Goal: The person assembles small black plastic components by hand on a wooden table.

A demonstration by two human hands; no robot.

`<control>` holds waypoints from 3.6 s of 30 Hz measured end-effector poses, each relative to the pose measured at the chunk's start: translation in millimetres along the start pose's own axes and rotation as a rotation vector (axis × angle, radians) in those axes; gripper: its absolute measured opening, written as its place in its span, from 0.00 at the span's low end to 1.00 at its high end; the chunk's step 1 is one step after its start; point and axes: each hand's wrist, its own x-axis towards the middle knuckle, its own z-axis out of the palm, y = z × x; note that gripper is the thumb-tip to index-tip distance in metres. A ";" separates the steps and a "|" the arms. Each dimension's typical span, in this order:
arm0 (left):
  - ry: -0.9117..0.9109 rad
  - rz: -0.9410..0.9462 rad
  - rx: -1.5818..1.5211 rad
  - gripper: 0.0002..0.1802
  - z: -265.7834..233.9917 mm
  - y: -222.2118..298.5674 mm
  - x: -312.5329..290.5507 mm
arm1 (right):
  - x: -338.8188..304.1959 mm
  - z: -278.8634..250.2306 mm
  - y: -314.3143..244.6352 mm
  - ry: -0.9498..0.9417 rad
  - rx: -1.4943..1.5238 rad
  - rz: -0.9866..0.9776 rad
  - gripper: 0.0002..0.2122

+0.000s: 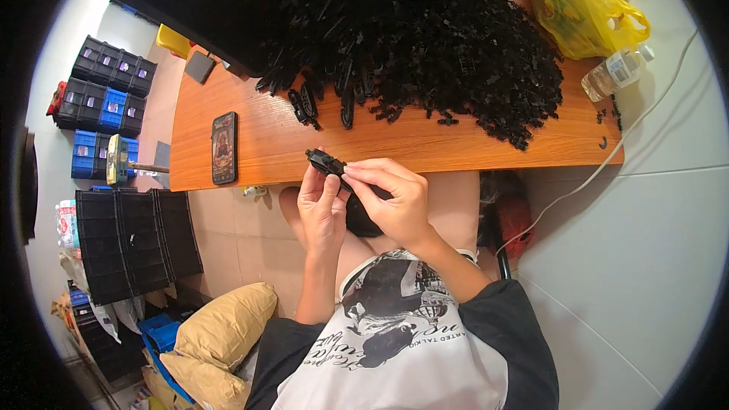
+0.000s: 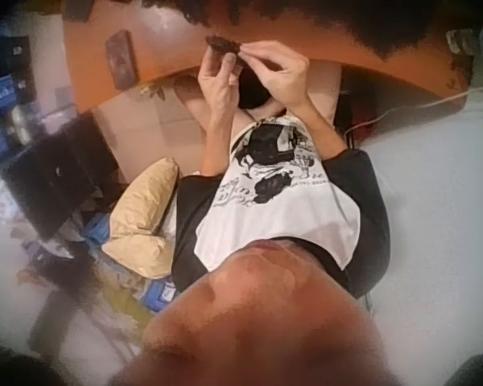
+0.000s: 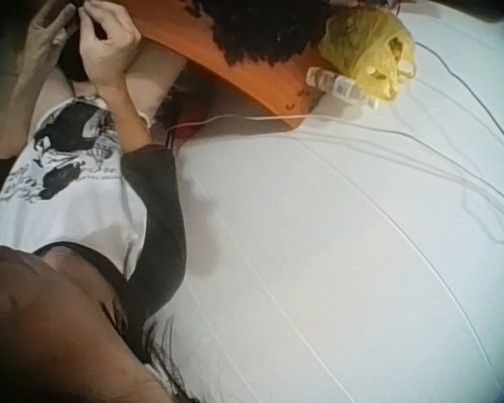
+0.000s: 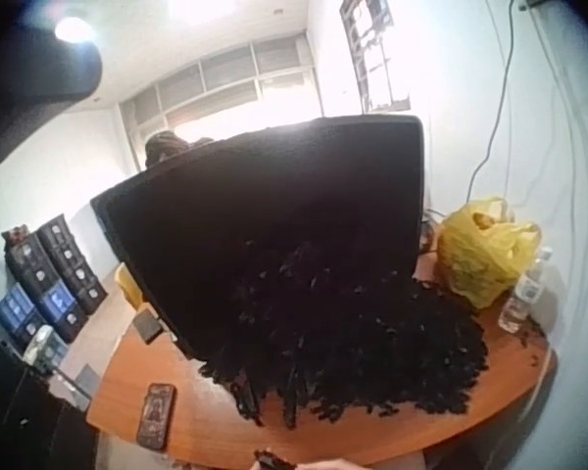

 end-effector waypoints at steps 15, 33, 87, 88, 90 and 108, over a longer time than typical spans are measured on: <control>0.008 0.027 0.092 0.22 -0.1 3.9 -2.5 | -2.4 -0.3 -1.0 -0.052 -0.103 -0.134 0.08; -0.202 -0.093 0.557 0.22 -2.3 18.3 -22.7 | -23.5 -16.5 16.9 -0.309 0.188 0.305 0.19; 0.109 0.780 1.586 0.14 -37.7 -37.7 95.5 | -3.9 -43.0 53.4 -0.029 -0.219 0.184 0.08; 0.095 0.740 1.562 0.13 -34.4 -28.6 87.3 | -3.6 -51.8 54.6 -0.012 -0.060 0.221 0.10; 0.042 0.563 1.301 0.11 -33.5 -13.6 69.7 | -0.2 -59.2 46.7 0.035 -0.003 0.236 0.09; -0.231 0.147 0.429 0.21 -22.8 34.4 -12.1 | 9.4 -14.2 -4.7 -0.231 0.039 -0.117 0.09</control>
